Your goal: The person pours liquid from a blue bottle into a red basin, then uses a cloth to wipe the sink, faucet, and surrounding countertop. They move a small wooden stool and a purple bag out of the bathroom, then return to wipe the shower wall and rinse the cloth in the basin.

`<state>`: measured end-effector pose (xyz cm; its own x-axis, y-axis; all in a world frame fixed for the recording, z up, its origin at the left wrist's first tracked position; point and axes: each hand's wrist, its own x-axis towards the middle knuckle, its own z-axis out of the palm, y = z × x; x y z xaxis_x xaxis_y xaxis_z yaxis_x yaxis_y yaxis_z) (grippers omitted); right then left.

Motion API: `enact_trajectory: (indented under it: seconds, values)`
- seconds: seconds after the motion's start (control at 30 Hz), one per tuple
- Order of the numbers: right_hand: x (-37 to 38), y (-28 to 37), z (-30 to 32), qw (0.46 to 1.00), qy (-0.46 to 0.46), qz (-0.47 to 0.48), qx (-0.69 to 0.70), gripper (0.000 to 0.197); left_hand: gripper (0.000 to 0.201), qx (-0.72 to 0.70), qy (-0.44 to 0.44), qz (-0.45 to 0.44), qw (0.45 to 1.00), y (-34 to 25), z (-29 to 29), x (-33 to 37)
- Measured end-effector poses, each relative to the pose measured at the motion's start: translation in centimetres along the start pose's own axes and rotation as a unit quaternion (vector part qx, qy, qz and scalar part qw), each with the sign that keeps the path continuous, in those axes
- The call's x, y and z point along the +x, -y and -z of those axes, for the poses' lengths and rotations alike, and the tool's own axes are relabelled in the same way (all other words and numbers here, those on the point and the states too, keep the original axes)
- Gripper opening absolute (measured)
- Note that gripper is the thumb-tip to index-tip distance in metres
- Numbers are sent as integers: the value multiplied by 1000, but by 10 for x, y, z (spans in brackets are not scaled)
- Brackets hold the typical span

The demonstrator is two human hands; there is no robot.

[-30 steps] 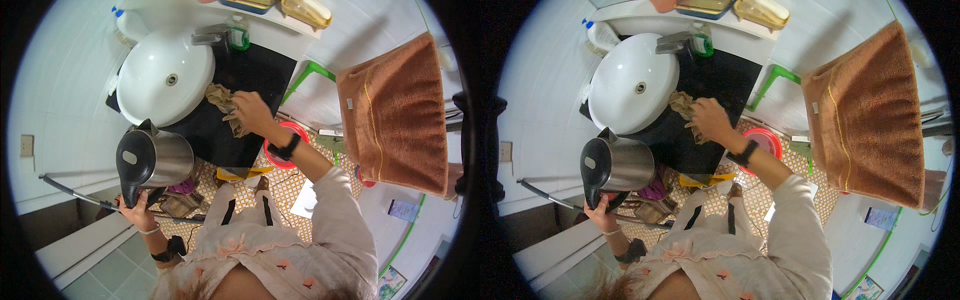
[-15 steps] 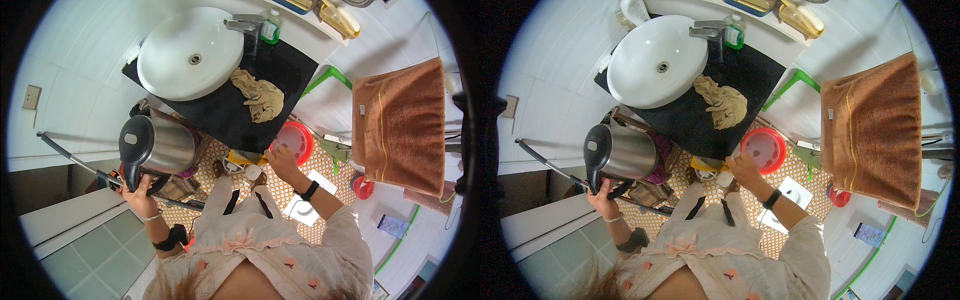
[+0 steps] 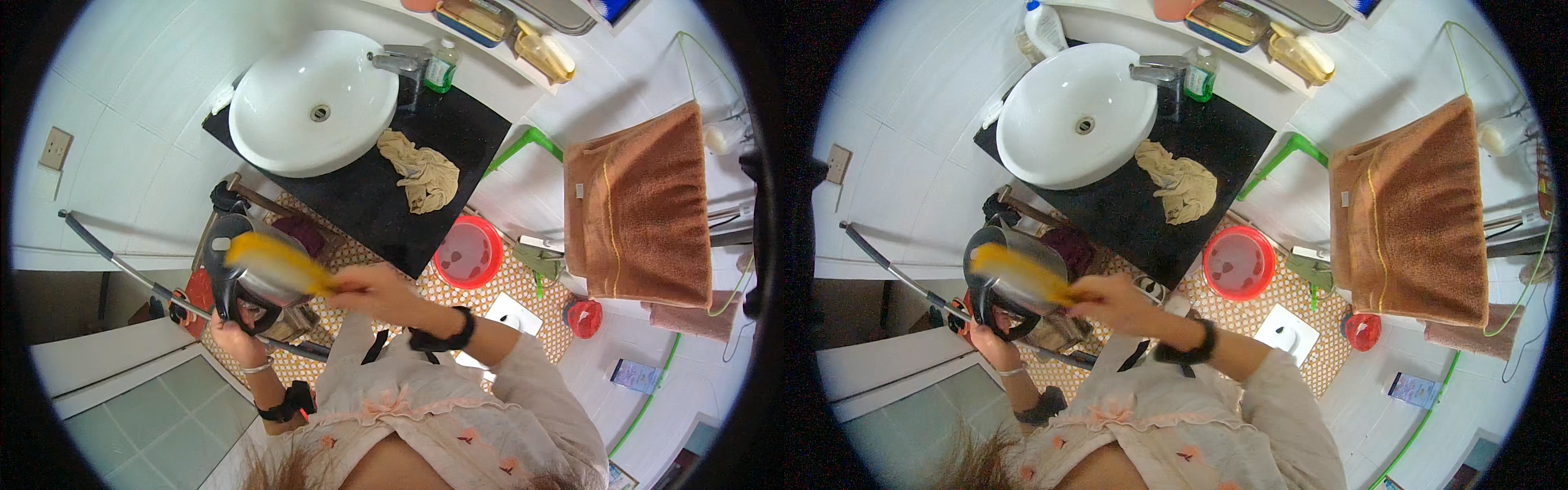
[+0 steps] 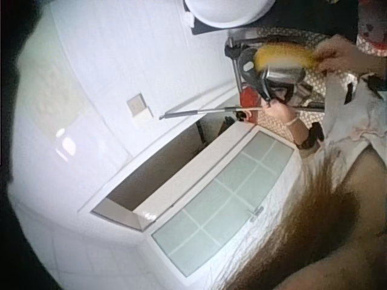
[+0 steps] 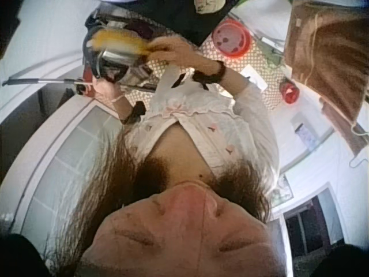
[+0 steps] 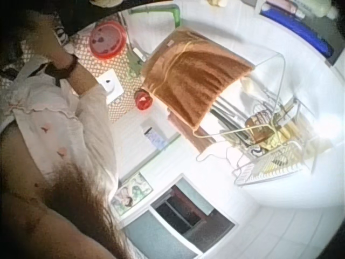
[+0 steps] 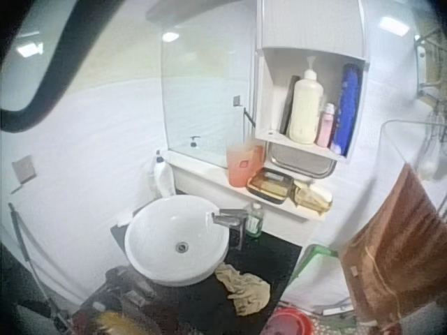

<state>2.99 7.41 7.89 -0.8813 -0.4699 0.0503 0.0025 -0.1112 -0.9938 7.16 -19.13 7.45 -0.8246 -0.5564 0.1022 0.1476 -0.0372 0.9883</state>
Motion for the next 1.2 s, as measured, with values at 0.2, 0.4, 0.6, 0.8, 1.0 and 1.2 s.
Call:
enact_trajectory:
  seconds: [0.2,0.4,0.6,0.8,1.0,1.2]
  values:
    - [58,26,-81,977,170,20,-126,23,72,-79,-35,-23,996,1,-4,-10]
    - [63,9,-22,951,146,108,-251,30,32,-86,-96,71,989,-3,7,-8]
    - [78,-74,175,736,-186,13,-651,58,34,-25,-120,54,991,1,25,0]
    - [63,-146,176,728,-132,43,-672,59,36,-29,-145,66,987,-4,40,13]
    - [63,-145,80,770,-110,124,-617,53,38,-45,-143,68,986,-4,45,27]
    - [34,-154,70,792,-88,109,-594,48,44,-48,-137,80,986,-3,42,35]
